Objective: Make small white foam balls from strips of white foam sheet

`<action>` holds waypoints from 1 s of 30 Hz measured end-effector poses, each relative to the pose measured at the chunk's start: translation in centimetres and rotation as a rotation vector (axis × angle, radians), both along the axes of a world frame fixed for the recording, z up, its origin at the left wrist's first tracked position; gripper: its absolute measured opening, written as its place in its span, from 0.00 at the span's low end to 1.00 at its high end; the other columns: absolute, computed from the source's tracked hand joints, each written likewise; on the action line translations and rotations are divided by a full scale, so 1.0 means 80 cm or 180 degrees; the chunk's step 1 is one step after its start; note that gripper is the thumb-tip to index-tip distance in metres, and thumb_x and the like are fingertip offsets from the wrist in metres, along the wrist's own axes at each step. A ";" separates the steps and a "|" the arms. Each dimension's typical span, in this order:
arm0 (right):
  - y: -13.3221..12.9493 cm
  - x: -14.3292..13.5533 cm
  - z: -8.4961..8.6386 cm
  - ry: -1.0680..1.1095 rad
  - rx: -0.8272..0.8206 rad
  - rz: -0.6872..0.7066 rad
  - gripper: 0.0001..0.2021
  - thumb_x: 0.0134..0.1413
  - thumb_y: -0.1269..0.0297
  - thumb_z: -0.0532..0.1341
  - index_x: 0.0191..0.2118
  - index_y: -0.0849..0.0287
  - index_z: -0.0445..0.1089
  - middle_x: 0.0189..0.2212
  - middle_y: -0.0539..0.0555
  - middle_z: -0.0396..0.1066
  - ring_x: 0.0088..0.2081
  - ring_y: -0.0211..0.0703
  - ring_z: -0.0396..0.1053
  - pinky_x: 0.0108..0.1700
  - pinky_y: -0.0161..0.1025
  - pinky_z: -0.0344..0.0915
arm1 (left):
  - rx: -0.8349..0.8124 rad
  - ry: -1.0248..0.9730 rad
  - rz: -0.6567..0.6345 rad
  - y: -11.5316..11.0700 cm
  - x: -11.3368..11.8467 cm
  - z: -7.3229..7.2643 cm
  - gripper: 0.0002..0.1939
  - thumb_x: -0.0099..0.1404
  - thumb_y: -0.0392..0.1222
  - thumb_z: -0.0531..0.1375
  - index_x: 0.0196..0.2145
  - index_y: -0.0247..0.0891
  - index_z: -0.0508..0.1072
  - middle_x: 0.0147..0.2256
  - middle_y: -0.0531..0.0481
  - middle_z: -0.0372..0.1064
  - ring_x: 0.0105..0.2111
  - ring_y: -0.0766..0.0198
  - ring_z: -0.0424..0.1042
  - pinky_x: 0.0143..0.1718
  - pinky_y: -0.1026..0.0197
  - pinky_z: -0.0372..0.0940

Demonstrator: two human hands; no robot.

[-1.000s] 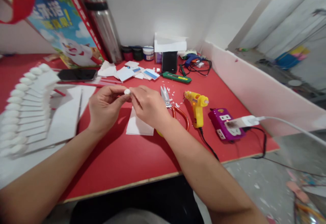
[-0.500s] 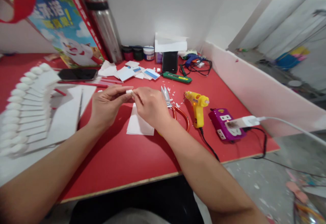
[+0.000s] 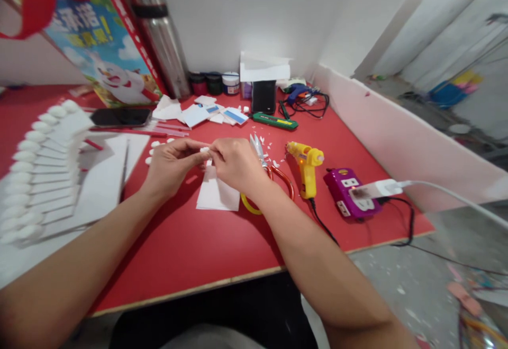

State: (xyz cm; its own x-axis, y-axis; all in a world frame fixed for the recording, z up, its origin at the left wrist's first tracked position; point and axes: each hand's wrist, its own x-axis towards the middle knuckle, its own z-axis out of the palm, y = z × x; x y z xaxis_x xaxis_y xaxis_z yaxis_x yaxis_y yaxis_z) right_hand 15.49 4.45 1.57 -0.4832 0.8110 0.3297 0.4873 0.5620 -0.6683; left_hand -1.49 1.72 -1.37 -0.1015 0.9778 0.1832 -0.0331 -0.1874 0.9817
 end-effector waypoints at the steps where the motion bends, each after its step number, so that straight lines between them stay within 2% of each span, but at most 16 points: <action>1: 0.000 0.000 0.000 -0.0050 0.0018 -0.0025 0.09 0.60 0.73 0.60 0.29 0.63 0.74 0.22 0.52 0.74 0.21 0.35 0.68 0.29 0.34 0.61 | -0.0067 -0.0001 -0.0106 0.000 -0.001 0.001 0.11 0.55 0.42 0.72 0.35 0.35 0.82 0.28 0.48 0.78 0.24 0.66 0.74 0.28 0.62 0.72; 3: 0.001 0.001 0.000 -0.0057 -0.0029 -0.0067 0.09 0.59 0.73 0.60 0.28 0.63 0.74 0.22 0.52 0.74 0.20 0.34 0.68 0.28 0.34 0.62 | -0.0105 0.0020 -0.0276 -0.001 -0.002 0.002 0.12 0.58 0.44 0.71 0.38 0.36 0.83 0.33 0.46 0.80 0.28 0.64 0.77 0.33 0.60 0.74; 5: 0.003 0.002 0.001 0.0118 -0.0315 -0.0082 0.09 0.60 0.71 0.61 0.28 0.62 0.74 0.20 0.51 0.73 0.19 0.34 0.68 0.26 0.33 0.62 | -0.0095 0.0028 -0.0358 -0.001 -0.003 0.002 0.13 0.58 0.45 0.71 0.40 0.36 0.83 0.35 0.45 0.81 0.30 0.62 0.78 0.36 0.58 0.75; 8: 0.008 0.004 0.006 0.0723 -0.1280 -0.0029 0.13 0.61 0.64 0.62 0.26 0.61 0.72 0.17 0.50 0.71 0.17 0.35 0.68 0.22 0.32 0.64 | -0.0147 -0.0014 -0.0321 -0.001 -0.003 0.002 0.13 0.58 0.46 0.71 0.39 0.37 0.83 0.33 0.46 0.80 0.28 0.63 0.76 0.35 0.58 0.75; 10: 0.011 0.005 0.009 0.1201 -0.1928 -0.0083 0.16 0.63 0.59 0.62 0.26 0.61 0.72 0.19 0.52 0.73 0.16 0.36 0.69 0.19 0.33 0.65 | -0.0197 -0.0101 -0.0315 0.001 -0.002 0.001 0.13 0.58 0.46 0.71 0.39 0.37 0.83 0.33 0.46 0.79 0.27 0.65 0.74 0.34 0.59 0.74; 14: 0.018 0.006 0.012 0.1657 -0.2562 -0.0384 0.19 0.64 0.51 0.61 0.27 0.61 0.69 0.21 0.56 0.76 0.15 0.37 0.69 0.15 0.32 0.64 | -0.0191 -0.0269 -0.0491 0.004 -0.002 -0.002 0.12 0.59 0.45 0.70 0.39 0.37 0.81 0.34 0.47 0.78 0.27 0.67 0.72 0.33 0.61 0.72; 16: 0.020 0.007 0.011 0.1698 -0.2841 -0.0355 0.18 0.64 0.51 0.62 0.28 0.60 0.68 0.21 0.56 0.76 0.15 0.37 0.69 0.14 0.32 0.64 | -0.0047 -0.0092 -0.0515 0.005 -0.004 -0.003 0.11 0.62 0.45 0.68 0.40 0.38 0.79 0.34 0.47 0.77 0.29 0.64 0.73 0.36 0.60 0.71; 20: 0.022 0.009 0.006 0.1908 -0.3447 -0.0059 0.13 0.61 0.57 0.65 0.31 0.61 0.69 0.26 0.59 0.79 0.18 0.35 0.69 0.17 0.30 0.65 | 0.0514 0.0852 -0.0374 0.004 -0.008 -0.003 0.09 0.67 0.43 0.62 0.43 0.39 0.78 0.41 0.45 0.78 0.40 0.59 0.76 0.46 0.57 0.69; 24: 0.021 0.011 0.005 0.2170 -0.3627 0.0170 0.10 0.55 0.62 0.69 0.32 0.64 0.74 0.29 0.58 0.79 0.20 0.31 0.66 0.17 0.27 0.61 | 0.0949 0.1490 -0.0220 0.002 -0.008 0.000 0.10 0.70 0.41 0.58 0.45 0.39 0.78 0.44 0.45 0.77 0.45 0.57 0.75 0.50 0.56 0.66; 30: 0.020 0.013 0.010 0.2109 -0.3575 0.0121 0.09 0.46 0.68 0.73 0.28 0.64 0.73 0.26 0.55 0.77 0.19 0.27 0.61 0.17 0.26 0.57 | 0.0965 0.1594 -0.0237 0.001 -0.009 0.002 0.11 0.71 0.41 0.58 0.46 0.39 0.78 0.46 0.44 0.77 0.45 0.56 0.75 0.50 0.56 0.67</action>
